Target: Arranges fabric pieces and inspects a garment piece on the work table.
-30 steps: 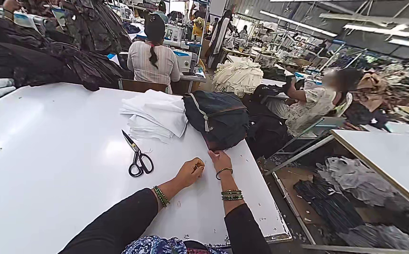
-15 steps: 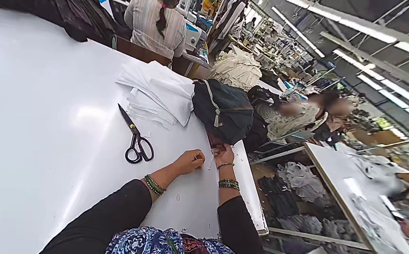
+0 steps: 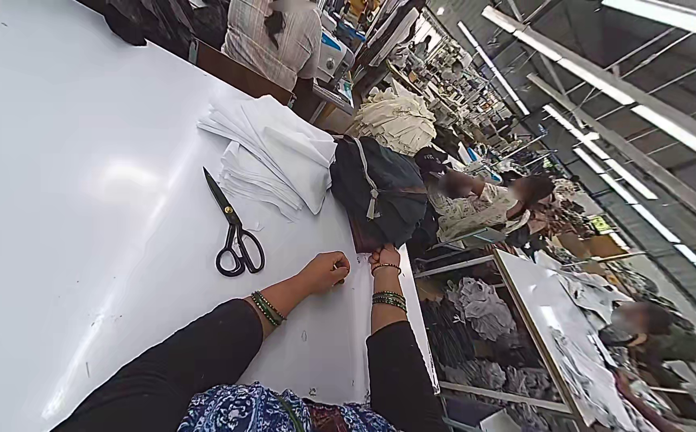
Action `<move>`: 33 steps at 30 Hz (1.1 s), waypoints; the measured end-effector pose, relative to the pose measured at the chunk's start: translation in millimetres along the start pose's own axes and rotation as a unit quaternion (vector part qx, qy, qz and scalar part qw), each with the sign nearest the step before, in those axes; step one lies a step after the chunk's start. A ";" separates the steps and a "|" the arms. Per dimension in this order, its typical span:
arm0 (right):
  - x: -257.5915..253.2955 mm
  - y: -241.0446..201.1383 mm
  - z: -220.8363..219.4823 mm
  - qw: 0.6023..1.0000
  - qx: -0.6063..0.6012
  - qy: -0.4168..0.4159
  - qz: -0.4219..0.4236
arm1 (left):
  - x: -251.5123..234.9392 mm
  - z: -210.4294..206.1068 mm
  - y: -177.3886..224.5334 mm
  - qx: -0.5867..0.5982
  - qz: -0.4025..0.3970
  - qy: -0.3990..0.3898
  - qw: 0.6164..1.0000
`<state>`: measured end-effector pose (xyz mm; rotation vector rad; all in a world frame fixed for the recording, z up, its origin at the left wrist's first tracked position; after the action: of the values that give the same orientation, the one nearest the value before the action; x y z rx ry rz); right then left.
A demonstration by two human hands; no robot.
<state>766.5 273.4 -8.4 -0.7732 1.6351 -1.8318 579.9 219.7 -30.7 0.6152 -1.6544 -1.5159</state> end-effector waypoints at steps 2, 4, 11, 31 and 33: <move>6.6 -1.2 0.5 1.000 -0.010 0.018 0.015 | 2.2 4.8 0.7 0.030 -0.008 0.048 0.998; 20.2 0.7 7.0 0.999 -0.008 0.020 0.024 | 4.7 13.3 -1.0 0.090 -0.018 0.124 0.988; 100.0 35.6 103.4 0.993 -0.074 -0.042 0.079 | -0.2 48.7 -14.2 0.369 -0.050 0.270 0.888; 150.5 -117.2 99.1 0.734 0.370 -0.278 0.498 | 55.9 9.6 -11.7 0.261 0.054 0.122 0.956; 141.5 -92.1 85.2 0.743 0.396 -0.307 0.444 | 63.8 1.5 -12.3 0.305 0.041 0.112 0.945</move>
<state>730.6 121.5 98.3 -0.0904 0.4803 -1.1444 540.5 168.1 -28.1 0.9906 -1.9362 -0.8165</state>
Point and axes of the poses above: each hand's wrist, its own x-axis away from the middle knuckle, its own z-axis out of the back of the hand, y = z × x, the point moved 4 cm from there along -x, towards the middle knuckle, and after that the axes turned 13 degrees about z, right-handed, at the moved point
